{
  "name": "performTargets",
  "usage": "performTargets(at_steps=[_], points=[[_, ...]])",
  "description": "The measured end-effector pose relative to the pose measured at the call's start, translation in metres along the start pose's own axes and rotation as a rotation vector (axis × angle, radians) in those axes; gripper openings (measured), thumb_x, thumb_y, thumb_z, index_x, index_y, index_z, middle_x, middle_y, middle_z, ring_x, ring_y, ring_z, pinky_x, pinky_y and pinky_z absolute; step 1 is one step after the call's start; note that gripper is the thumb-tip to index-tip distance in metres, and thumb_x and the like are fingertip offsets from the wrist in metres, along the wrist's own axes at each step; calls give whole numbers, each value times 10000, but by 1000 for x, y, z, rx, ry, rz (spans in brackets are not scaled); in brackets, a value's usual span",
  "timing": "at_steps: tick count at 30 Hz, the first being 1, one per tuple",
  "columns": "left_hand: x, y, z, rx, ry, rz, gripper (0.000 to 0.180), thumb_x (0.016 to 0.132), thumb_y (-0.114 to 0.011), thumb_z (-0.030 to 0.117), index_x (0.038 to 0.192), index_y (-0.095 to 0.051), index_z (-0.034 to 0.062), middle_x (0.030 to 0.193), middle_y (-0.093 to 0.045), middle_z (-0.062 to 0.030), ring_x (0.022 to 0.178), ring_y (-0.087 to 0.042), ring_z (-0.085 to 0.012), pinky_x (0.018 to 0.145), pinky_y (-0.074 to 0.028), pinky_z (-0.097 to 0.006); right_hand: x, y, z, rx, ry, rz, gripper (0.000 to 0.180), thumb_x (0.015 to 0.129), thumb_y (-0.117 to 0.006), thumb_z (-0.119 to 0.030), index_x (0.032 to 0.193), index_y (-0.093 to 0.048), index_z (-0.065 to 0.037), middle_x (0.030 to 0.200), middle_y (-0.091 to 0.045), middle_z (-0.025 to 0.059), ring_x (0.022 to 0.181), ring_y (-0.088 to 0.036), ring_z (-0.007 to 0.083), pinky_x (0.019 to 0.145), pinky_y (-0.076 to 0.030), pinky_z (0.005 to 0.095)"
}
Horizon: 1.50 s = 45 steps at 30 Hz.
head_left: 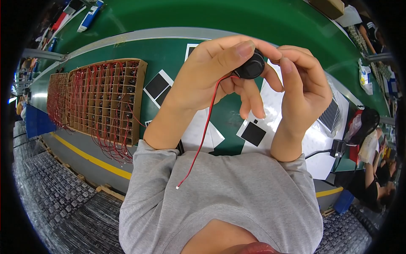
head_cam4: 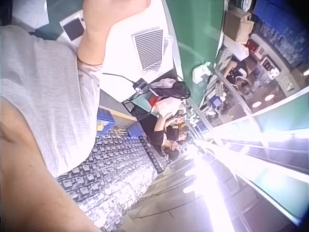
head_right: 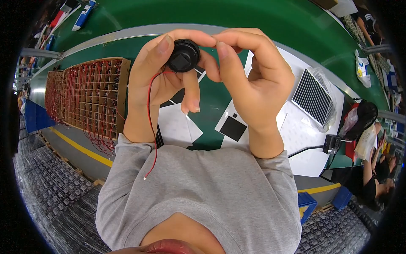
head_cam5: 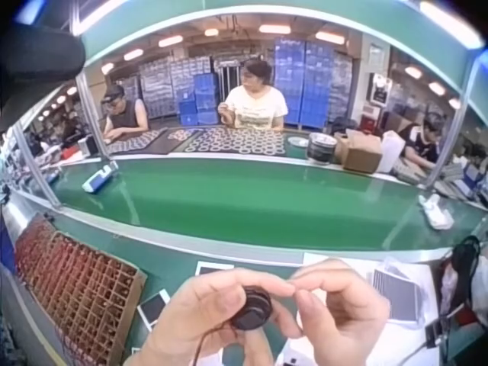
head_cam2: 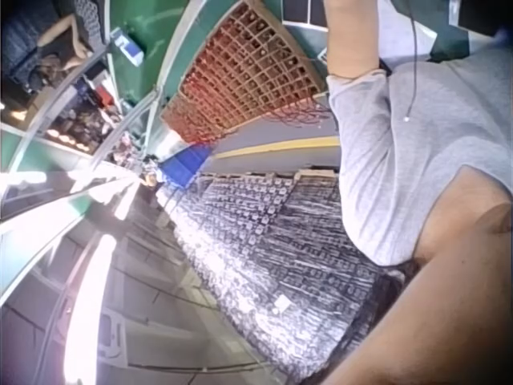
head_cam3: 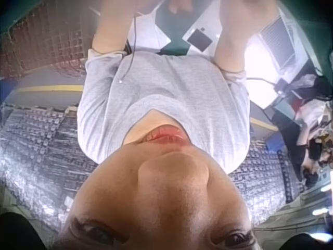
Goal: Assembling small electronic components including wired modules and small solar panels on a factory line.
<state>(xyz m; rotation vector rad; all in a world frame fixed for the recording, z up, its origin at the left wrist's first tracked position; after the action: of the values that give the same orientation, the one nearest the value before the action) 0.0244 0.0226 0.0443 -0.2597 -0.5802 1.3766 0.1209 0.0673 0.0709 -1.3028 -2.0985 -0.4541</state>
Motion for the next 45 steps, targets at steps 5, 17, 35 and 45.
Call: performTargets(at_steps=[5,17,35,45], points=[[1,5,-3,17,19,40,509,910,-274,322,1092,-384,-140,820,-539,-304,468,-586,-254,361,-464,-261,1,-1,6,-20,-29,10,110,725,-547,72,827,-580,49,801,-592,86,680,-521,103,593,-403,188],[6,14,-8,55,2,66,456,906,-304,295,1082,-407,-113,872,-541,-298,545,-611,-248,395,-484,-259,2,-1,21,14,-182,-16,125,766,-488,54,851,-580,54,813,-589,80,708,-544,105,610,-430,187],[6,15,-10,64,22,80,448,903,-319,304,1066,-426,-99,869,-555,-279,554,-616,-250,397,-490,-262,3,0,22,-72,-146,-20,99,752,-509,39,812,-587,40,762,-598,55,667,-536,92,579,-429,189],[6,14,-9,6,47,58,463,904,-300,309,1074,-409,-108,855,-544,-296,513,-603,-250,376,-475,-261,2,-1,17,-76,-132,-35,102,754,-514,39,820,-592,38,771,-598,51,678,-530,95,617,-423,193]])
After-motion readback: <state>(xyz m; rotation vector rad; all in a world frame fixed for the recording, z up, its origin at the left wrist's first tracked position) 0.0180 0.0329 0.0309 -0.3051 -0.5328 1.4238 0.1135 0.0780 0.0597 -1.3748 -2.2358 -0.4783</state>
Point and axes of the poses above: each hand's wrist, its own x-axis towards the middle knuckle, its own y-axis out of the back of the hand, z = x × y, the point moved 9 cm from there along x, towards the middle knuckle
